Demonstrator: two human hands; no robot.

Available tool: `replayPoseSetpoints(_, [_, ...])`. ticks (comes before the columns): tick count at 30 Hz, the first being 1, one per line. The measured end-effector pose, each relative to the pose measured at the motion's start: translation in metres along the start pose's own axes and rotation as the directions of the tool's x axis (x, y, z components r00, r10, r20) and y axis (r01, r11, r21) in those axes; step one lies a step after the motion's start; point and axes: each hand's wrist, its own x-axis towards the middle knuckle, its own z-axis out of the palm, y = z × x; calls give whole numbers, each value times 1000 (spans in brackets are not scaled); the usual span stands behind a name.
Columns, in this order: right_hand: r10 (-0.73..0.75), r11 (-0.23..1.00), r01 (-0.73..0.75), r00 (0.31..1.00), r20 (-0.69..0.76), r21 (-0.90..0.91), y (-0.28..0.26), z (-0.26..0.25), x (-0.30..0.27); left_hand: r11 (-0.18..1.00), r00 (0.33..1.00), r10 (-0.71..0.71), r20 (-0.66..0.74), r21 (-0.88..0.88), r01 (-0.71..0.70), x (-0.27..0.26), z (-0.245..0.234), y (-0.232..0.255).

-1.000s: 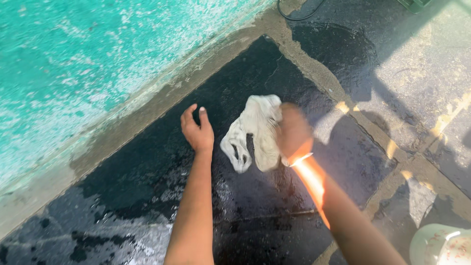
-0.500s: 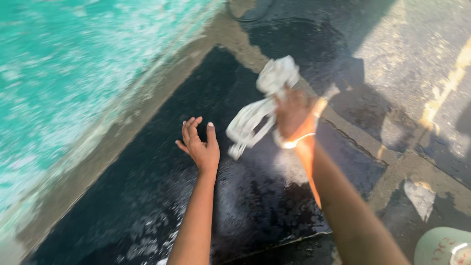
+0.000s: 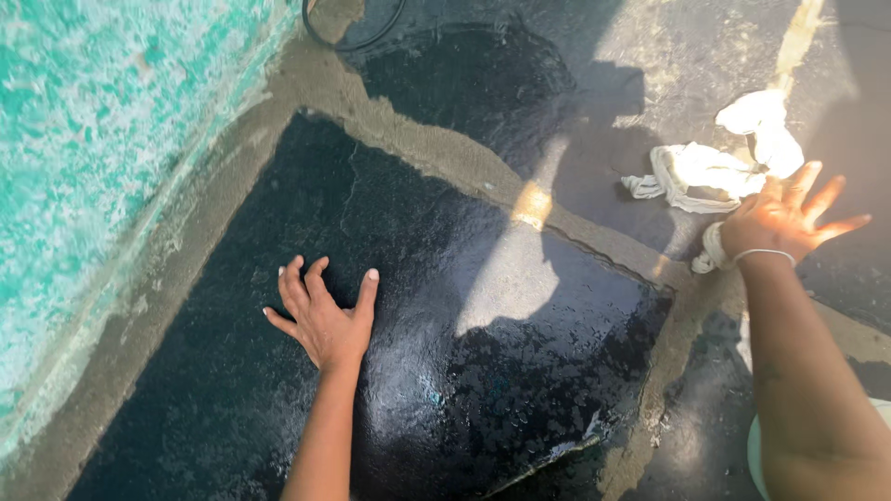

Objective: The person washes a dark floor section by hand using a cloth and a bucket of water. They dip the cloth into the bucket, wring it out, and wipe the floor surface before repeating the process.

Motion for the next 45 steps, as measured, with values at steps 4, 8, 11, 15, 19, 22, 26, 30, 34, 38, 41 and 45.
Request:
replayPoseSetpoints(4, [100, 838, -86, 995, 2, 539, -39, -4, -15, 999, 1000, 19, 11, 46, -19, -3, 1, 2])
replayPoseSetpoints(8, [32, 609, -44, 999, 31, 792, -99, -104, -67, 998, 1000, 11, 25, 67, -13, -1, 0, 6])
replayPoseSetpoints(11, [-184, 540, 343, 939, -290, 769, -143, -210, -110, 998, 998, -18, 52, 58, 15, -2, 0, 7])
replayPoseSetpoints(15, [-10, 1, 72, 997, -72, 997, -217, -317, -184, 999, 999, 52, -17, -9, -52, -5, 3, 0])
replayPoseSetpoints(19, [-388, 142, 395, 866, -316, 908, -237, -381, -258, 988, 994, 108, -30, -109, -111, -9, 7, -13])
replayPoseSetpoints(22, [-568, 3, 257, 796, -210, 966, -228, -407, -311, 967, 985, 171, -34, -187, -175, -9, 9, -26])
replayPoseSetpoints(26, [-798, -163, -426, 587, 135, 890, -228, -391, -350, 956, 981, 193, -11, -223, -191, -11, 12, -36])
replayPoseSetpoints(30, [-811, -580, -814, 581, -60, -46, -211, -332, -290, 969, 987, 160, 27, -194, -152, -13, 10, -31])
replayPoseSetpoints(34, [-239, -62, -396, 897, 372, 916, -150, -314, -168, 971, 980, 196, 30, -147, -189, -15, 4, -27])
replayPoseSetpoints(38, [-378, 410, 282, 918, -120, 867, -158, -321, -129, 981, 983, 176, 47, -96, -171, -15, 0, -20])
replayPoseSetpoints(41, [-552, 520, 380, 833, -38, 765, -199, -321, -141, 980, 983, 177, 40, -101, -172, -15, -4, -17])
replayPoseSetpoints(45, [-519, 496, 385, 850, -89, 778, -224, -310, -130, 984, 983, 172, 69, -53, -169, -13, -6, -7])
